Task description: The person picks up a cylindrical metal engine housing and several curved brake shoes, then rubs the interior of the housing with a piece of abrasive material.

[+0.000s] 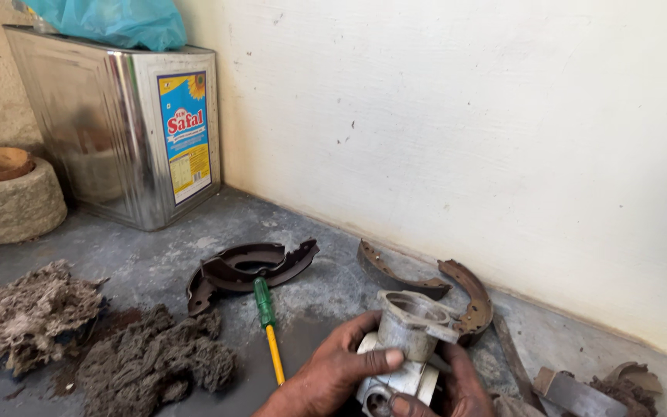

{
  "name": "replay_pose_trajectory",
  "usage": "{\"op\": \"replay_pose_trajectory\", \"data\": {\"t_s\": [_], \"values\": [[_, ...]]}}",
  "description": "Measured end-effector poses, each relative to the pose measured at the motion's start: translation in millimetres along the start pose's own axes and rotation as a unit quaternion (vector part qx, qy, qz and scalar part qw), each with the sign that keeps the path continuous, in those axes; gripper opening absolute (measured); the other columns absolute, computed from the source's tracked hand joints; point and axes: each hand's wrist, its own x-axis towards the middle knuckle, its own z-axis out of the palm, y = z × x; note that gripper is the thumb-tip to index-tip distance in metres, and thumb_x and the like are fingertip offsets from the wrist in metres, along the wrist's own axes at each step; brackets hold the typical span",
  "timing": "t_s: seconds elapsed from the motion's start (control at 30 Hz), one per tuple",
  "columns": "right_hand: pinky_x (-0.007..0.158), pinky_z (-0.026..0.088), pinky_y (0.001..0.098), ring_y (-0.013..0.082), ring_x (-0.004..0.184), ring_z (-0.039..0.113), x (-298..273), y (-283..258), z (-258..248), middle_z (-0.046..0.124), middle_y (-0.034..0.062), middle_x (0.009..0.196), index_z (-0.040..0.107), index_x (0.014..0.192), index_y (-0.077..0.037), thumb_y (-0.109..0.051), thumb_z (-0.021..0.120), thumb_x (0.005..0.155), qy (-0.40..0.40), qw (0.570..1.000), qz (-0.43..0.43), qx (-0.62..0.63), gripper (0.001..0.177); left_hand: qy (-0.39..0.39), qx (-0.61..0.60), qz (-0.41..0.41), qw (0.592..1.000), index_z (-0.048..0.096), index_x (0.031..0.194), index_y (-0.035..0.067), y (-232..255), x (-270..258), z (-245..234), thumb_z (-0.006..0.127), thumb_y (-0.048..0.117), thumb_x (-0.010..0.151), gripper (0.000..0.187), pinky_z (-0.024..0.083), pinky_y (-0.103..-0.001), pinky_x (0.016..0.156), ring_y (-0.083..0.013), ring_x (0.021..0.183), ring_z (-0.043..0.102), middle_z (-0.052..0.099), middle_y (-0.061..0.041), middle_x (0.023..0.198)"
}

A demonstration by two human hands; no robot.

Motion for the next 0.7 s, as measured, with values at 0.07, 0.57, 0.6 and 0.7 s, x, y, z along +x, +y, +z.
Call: {"op": "replay_pose_trajectory", "data": {"t_s": [0.07,0.57,0.6,0.7], "values": [[0.110,0.051,0.0512,0.0343,0.132,0.063,9.9,8.6,-9.6,0.059,0.0208,0.146,0.034,0.157,-0.011,-0.005,0.086,0.067,-0.041,0.999,-0.008,-0.011,0.104,-0.018,-0.039,0.006,0.999,0.041,0.150,-0.004,-0.6,-1.0,0.7,0.082,0.015,0.068,0.094,0.051,-0.044,0.106,-0.0328,0.115,0.068,0.068,-0.025,0.124],[0.109,0.044,0.0519,0.0317,0.138,0.056,-10.2,-37.1,14.5,0.054,0.0179,0.153,0.025,0.161,-0.014,-0.008,0.091,0.060,-0.051,0.998,-0.028,-0.038,0.121,-0.036,0.096,0.093,0.990,0.040,0.154,0.005,10.3,-9.1,6.2,0.064,0.005,0.054,0.103,0.039,-0.037,0.118,-0.0257,0.131,0.058,0.062,-0.016,0.138],[0.109,0.044,0.0525,0.0322,0.138,0.056,-9.7,-39.0,14.7,0.053,0.0183,0.153,0.025,0.161,-0.014,-0.007,0.090,0.059,-0.062,0.997,-0.030,-0.037,0.121,-0.032,0.106,0.088,0.990,0.043,0.153,0.002,10.9,-9.2,6.5,0.064,0.006,0.055,0.100,0.040,-0.037,0.118,-0.0268,0.130,0.059,0.062,-0.018,0.137],[0.108,0.048,0.0528,0.0331,0.136,0.061,-11.4,-39.6,6.1,0.053,0.0168,0.147,0.029,0.162,-0.016,-0.014,0.092,0.064,-0.047,0.996,0.027,-0.072,0.116,-0.022,0.068,0.046,0.996,0.040,0.153,0.007,11.8,-10.4,6.7,0.063,0.005,0.054,0.102,0.045,-0.040,0.116,-0.0278,0.127,0.059,0.060,-0.016,0.133]]}}
